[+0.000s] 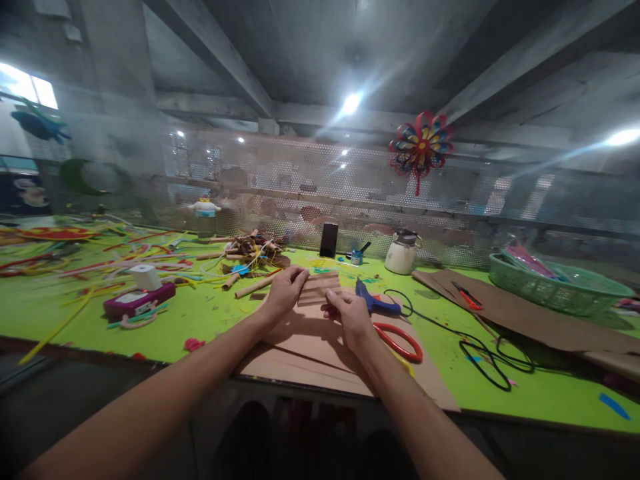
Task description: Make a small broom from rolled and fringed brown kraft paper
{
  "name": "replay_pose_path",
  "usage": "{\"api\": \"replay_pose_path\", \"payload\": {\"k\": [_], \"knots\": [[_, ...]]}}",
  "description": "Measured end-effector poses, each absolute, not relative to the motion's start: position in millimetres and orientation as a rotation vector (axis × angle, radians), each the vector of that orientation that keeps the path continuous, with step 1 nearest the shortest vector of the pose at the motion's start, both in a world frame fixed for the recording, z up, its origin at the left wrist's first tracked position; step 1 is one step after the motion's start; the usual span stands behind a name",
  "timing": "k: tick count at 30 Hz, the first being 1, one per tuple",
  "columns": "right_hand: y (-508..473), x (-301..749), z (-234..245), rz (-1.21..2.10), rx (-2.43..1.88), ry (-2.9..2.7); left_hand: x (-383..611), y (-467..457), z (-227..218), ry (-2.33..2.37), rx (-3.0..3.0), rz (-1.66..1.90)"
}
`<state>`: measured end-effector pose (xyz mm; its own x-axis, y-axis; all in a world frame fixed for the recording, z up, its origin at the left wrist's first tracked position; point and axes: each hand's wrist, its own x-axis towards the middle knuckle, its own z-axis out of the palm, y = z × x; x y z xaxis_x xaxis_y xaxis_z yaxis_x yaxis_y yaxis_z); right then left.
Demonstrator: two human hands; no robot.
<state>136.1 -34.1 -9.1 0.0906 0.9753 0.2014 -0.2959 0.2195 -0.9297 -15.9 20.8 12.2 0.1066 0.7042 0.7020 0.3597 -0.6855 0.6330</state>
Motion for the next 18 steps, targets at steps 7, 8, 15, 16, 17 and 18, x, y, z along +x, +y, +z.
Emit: {"api": "replay_pose_path", "payload": {"k": [7,8,15,16,17,18], "knots": [[-34.2,136.0,-9.6,1.144,-0.864,-1.086,-15.5,23.2,10.8,1.037,2.076,1.630],[-34.8,135.9,-9.3,1.144,-0.862,-1.091,-15.5,23.3,10.9,1.039,2.075,1.633],[-38.2,134.7,-6.1,1.138,-0.886,-1.092,-16.0,23.1,11.1,1.056,2.080,1.612],[-38.2,134.7,-6.0,1.138,-0.884,-1.092,-16.1,23.1,11.1,1.059,2.084,1.609],[-38.0,134.7,-6.1,1.140,-0.883,-1.093,-16.2,22.9,11.2,1.059,2.086,1.609],[-37.7,134.7,-6.3,1.142,-0.882,-1.091,-16.2,22.7,11.3,1.055,2.087,1.612]]}}
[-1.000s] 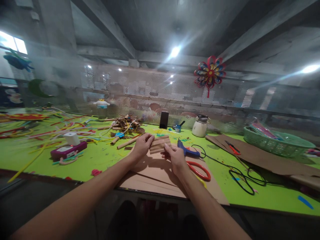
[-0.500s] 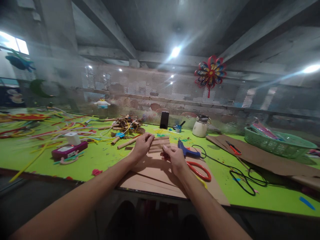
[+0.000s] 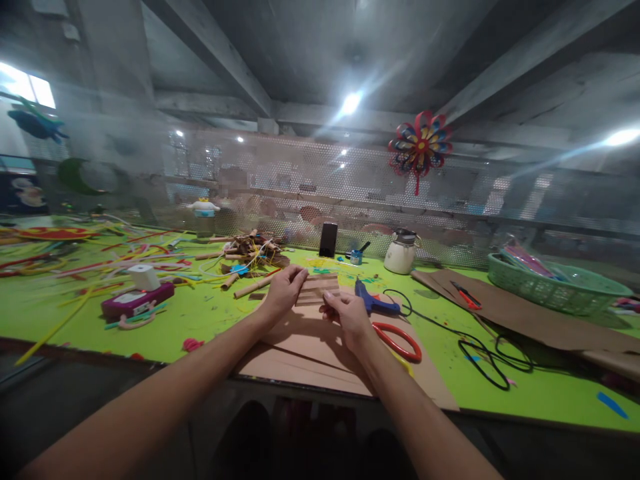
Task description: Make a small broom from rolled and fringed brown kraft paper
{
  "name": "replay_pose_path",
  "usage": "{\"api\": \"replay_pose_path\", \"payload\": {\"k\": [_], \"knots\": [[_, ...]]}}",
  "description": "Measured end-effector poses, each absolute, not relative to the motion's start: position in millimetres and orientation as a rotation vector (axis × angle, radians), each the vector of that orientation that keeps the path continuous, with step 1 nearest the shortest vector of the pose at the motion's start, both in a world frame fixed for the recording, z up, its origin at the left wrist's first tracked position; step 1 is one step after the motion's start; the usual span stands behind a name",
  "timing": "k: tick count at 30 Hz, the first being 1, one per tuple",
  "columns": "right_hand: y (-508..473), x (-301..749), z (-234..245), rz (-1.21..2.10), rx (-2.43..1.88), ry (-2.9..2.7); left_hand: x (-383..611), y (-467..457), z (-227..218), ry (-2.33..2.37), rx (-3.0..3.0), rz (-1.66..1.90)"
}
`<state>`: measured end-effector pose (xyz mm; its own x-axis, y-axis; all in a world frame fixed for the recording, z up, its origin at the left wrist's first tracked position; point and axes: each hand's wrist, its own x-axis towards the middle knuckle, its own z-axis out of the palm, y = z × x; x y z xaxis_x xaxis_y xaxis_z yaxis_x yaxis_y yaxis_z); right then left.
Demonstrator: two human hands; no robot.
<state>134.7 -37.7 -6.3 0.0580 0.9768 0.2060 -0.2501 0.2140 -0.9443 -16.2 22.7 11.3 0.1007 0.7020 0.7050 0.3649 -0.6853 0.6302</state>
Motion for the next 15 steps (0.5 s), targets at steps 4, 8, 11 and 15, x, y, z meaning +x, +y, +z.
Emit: {"api": "replay_pose_path", "payload": {"k": [4,8,11,15], "knots": [[-37.2,134.8,-7.0,1.137,-0.872,-1.088,-16.0,21.5,12.2,1.027,2.081,1.629],[-38.2,134.5,-6.2,1.143,-0.860,-1.091,-15.7,21.0,12.5,1.032,2.079,1.622],[-39.4,134.3,-5.1,1.140,-0.867,-1.106,-15.9,20.7,13.1,1.046,2.081,1.623],[-40.9,134.2,-3.6,1.124,-0.893,-1.136,-16.0,20.8,13.9,1.050,2.078,1.628]]}}
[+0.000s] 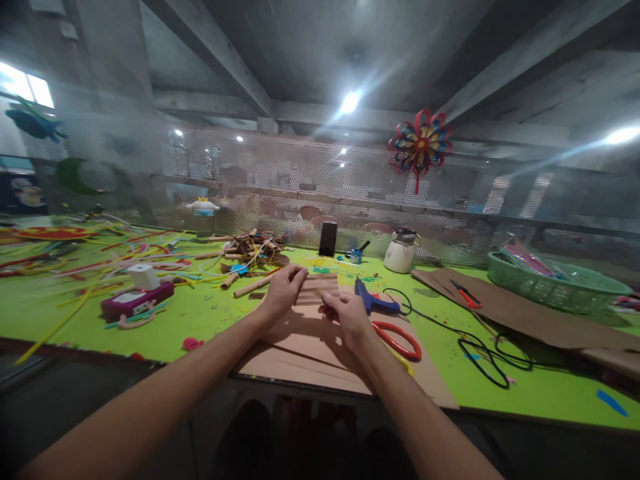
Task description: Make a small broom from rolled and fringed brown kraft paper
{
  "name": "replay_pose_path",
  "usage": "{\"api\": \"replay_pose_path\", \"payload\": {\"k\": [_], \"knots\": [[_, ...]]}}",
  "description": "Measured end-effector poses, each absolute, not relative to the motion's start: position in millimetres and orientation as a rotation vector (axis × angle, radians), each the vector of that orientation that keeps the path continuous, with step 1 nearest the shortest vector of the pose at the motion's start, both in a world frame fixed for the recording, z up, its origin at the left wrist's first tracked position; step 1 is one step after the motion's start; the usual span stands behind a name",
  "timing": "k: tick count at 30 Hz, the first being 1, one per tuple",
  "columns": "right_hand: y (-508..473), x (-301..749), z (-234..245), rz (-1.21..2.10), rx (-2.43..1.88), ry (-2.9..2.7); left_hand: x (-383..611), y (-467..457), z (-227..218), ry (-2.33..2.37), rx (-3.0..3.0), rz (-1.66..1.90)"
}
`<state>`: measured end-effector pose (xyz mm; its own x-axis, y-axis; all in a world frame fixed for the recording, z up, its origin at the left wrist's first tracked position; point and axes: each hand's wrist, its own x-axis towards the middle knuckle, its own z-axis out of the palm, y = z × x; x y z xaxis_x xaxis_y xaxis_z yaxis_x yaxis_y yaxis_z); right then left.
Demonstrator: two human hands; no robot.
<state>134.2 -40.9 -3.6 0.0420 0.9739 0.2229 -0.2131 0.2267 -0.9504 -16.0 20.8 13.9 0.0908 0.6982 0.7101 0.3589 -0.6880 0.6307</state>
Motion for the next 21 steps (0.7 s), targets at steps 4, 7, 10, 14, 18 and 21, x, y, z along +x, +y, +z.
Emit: {"api": "replay_pose_path", "payload": {"k": [4,7,10,14,18,21], "knots": [[-41.9,134.0,-2.4,1.108,-0.896,-1.150,-16.1,21.3,14.0,1.027,2.079,1.634],[-42.6,133.4,-1.9,1.089,-0.904,-1.167,-16.1,21.2,13.4,1.021,2.080,1.632],[-42.1,132.8,-2.1,1.022,-0.927,-1.189,-15.7,21.3,12.2,1.017,2.085,1.622],[-38.8,134.3,-5.2,0.862,-1.009,-1.248,-16.0,23.7,11.6,1.053,2.102,1.572],[-39.6,135.7,-8.0,0.255,-1.193,-1.402,-17.9,24.2,12.8,1.201,2.007,1.669],[-45.0,131.9,-6.9,-0.316,-1.275,-1.549,-15.4,17.9,12.6,1.191,1.985,1.591]]}}
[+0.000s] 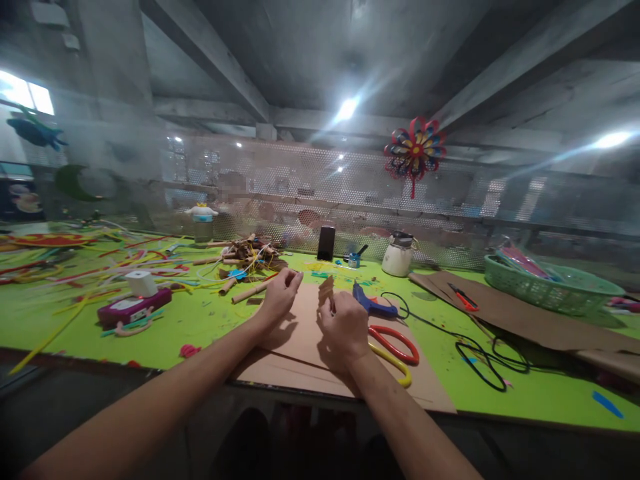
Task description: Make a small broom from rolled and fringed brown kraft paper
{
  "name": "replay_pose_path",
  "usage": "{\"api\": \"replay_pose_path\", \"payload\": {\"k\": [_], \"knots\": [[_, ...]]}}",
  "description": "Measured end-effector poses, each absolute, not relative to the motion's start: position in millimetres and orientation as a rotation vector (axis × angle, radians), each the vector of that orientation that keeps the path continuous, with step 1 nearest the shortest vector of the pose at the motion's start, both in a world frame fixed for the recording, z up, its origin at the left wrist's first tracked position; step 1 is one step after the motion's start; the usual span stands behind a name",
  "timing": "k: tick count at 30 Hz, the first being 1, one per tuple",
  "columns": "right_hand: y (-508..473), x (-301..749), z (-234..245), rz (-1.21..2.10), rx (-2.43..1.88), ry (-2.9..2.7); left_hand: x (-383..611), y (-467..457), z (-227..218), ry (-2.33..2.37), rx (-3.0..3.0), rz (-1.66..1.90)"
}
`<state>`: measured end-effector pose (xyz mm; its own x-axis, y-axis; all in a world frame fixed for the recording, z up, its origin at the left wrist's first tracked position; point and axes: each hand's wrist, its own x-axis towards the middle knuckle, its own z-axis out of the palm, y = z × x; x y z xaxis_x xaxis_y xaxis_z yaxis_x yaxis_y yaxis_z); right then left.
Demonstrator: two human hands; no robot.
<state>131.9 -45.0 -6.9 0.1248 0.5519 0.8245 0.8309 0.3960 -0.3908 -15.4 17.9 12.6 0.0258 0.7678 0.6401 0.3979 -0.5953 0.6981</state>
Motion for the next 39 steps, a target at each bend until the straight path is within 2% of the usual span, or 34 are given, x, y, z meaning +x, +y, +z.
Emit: {"api": "replay_pose_path", "payload": {"k": [4,10,17,21,24,28,33,39], "knots": [[-51.7,123.1,-3.5,-0.705,-1.383,-1.734,-4.3,4.2,12.4,0.812,1.994,1.163],[-54.8,112.0,-3.9,-0.723,-1.293,-1.863,-1.1,-2.3,12.5,0.479,1.519,0.952],[-68.9,127.1,5.9,-0.515,-1.178,-1.860,-9.5,-0.9,14.1,0.483,1.387,0.969],[-82.4,179.5,8.7,-0.462,-1.453,-1.846,-8.1,6.1,16.3,0.639,1.561,1.140],[-96.8,214.8,3.7,-0.298,-1.721,-1.970,-6.9,13.7,14.5,0.823,1.690,1.243],[-109.5,228.4,0.2,-0.078,-1.745,-2.207,-6.2,18.0,11.5,0.890,1.767,1.316],[-88.1,220.1,2.0,0.134,-1.881,-2.170,-8.4,10.7,16.7,0.859,1.635,1.362],[-79.0,214.2,-0.5,0.123,-2.016,-1.904,-12.7,6.6,25.1,0.830,1.471,1.485]]}}
